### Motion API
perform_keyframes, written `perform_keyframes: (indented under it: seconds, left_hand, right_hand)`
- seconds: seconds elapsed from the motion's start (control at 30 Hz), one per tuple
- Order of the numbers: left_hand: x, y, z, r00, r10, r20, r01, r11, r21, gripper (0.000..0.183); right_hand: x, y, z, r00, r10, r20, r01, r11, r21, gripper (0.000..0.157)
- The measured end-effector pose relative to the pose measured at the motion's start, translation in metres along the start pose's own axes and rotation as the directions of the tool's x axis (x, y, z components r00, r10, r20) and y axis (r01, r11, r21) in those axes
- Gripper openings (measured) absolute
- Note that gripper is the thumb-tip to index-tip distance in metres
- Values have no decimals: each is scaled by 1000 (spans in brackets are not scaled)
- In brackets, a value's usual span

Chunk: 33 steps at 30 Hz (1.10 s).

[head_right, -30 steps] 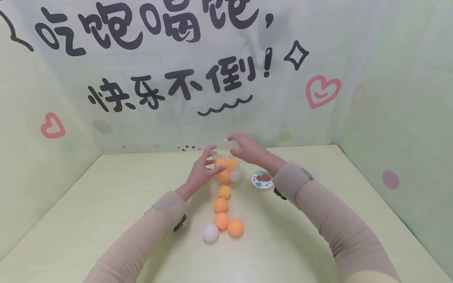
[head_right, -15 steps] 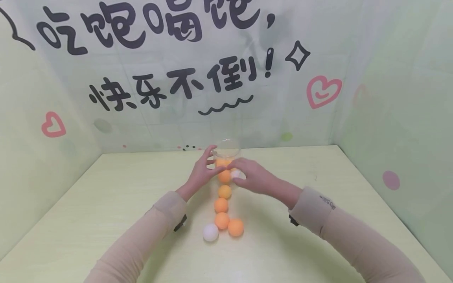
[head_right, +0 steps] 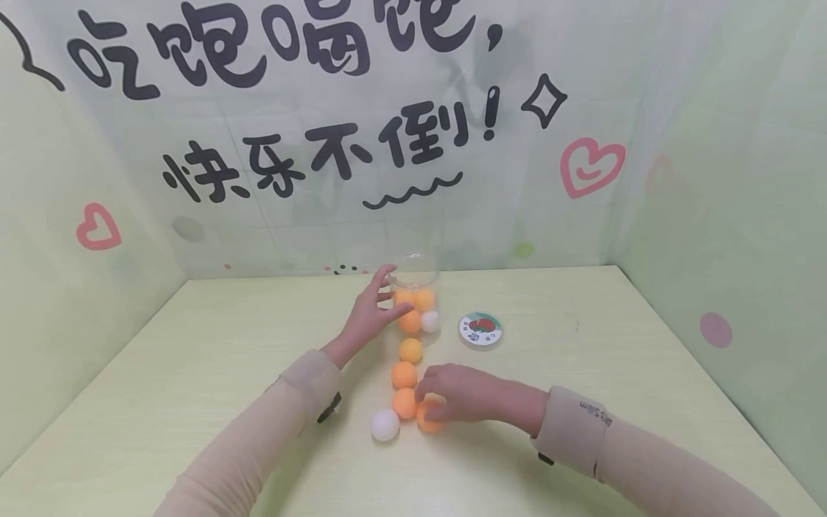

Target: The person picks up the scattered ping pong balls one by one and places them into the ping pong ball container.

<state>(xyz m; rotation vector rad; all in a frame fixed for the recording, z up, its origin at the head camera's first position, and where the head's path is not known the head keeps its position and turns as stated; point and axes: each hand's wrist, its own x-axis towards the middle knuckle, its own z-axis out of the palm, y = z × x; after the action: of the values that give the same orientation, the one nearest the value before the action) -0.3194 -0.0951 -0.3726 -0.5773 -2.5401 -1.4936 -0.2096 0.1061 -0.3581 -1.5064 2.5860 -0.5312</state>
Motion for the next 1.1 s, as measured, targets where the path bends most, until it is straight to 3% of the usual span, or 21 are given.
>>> perform_keyframes:
  seconds: [0.63,1.1]
  left_hand:
    - [0,-1,1,1000,-9,-5,9,1000,-8,74]
    - [0,-1,1,1000,-15,-3,15,1000,-4,74]
  right_hand:
    - [-4,2,14,977,165,132,-178,980,91,23]
    - [-4,1,7,977,167,136,-178,981,75,24]
